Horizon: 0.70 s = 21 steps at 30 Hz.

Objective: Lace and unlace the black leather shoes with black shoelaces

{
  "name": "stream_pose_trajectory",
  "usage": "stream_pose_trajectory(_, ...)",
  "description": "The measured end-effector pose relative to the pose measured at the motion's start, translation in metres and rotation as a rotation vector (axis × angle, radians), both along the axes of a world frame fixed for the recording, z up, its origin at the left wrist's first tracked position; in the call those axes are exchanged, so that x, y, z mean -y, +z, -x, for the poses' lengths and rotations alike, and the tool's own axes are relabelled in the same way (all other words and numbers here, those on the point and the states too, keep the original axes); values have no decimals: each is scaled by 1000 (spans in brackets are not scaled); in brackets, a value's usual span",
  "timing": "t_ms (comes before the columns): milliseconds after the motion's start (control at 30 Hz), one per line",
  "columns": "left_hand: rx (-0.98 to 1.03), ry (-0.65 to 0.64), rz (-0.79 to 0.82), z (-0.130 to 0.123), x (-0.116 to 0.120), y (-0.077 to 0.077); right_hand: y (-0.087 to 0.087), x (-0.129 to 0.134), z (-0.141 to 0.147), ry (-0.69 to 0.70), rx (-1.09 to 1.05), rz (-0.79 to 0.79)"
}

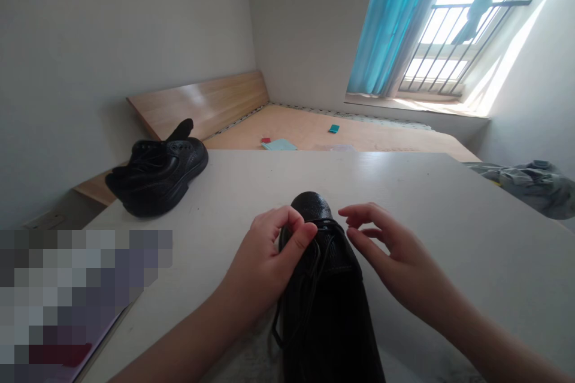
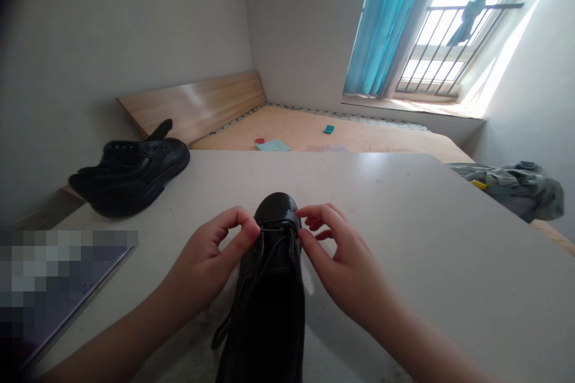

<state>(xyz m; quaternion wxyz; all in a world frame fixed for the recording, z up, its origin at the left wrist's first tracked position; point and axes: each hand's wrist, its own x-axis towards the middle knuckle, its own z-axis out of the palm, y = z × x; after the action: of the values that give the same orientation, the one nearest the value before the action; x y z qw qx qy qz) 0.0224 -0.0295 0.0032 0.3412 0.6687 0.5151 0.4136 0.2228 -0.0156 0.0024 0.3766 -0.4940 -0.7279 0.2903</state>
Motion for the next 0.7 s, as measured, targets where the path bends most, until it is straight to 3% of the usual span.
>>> stream_pose_trajectory(100, 232, -54, 156, 3, 0, 4, -7, -4, 2, 56, 39, 43)
stream_pose_trajectory(167, 382, -82, 175, 5, 0, 8, -7, -2, 1, 49, 20, 48)
stream_pose_trajectory(300, 623, -94, 127, 11, 2, 15, -2, 0, 1, 26, -17, 76)
stream_pose_trajectory(433, 648, -69, -11, 21, 7, 22, -2, -5, 0, 62, -70, 140)
stream_pose_trajectory(533, 613, -255, -37, 28, 13, 32, -6, -9, -1, 101, -3, 64)
stream_pose_trajectory(633, 515, -587, 204, 35, 21, 41, -9, -12, -3, 119, 44, -46)
stream_pose_trajectory(700, 506, -665, 319, 38, 24, 44, -9, -13, -3, 134, -70, 21)
